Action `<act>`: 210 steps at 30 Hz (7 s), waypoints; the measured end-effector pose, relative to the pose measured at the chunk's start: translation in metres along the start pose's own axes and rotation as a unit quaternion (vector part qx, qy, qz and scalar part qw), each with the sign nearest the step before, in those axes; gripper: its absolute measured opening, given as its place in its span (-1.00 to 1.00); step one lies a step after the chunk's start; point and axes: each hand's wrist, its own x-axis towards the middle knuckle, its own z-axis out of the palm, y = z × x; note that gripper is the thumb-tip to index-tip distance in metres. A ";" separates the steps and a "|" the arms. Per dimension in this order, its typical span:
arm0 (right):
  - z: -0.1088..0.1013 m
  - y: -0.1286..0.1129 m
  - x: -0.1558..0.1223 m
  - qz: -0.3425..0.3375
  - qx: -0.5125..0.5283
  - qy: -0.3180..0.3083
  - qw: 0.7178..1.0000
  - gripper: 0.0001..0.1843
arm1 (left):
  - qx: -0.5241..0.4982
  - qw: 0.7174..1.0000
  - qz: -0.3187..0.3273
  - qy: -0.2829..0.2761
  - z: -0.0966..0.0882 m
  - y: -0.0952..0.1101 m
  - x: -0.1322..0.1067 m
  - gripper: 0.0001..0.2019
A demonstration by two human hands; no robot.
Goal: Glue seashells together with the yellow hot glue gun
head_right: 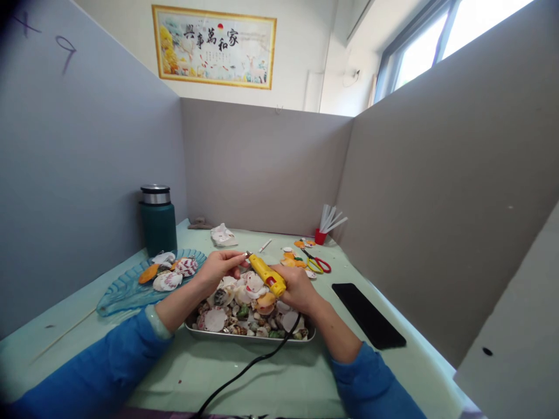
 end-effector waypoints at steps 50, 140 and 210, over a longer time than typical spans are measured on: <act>-0.002 -0.004 0.000 0.010 0.018 -0.013 1.000 -0.92 | -0.027 0.999 -0.015 -0.026 0.000 0.004 -0.003 -0.69; -0.010 0.008 0.041 0.294 0.336 -0.028 0.895 -0.78 | 0.389 0.920 0.054 0.018 -0.006 -0.001 0.001 -0.71; 0.004 -0.027 0.037 0.077 0.012 0.091 0.993 -0.76 | -0.028 0.998 -0.035 -0.040 0.007 0.004 -0.010 -0.66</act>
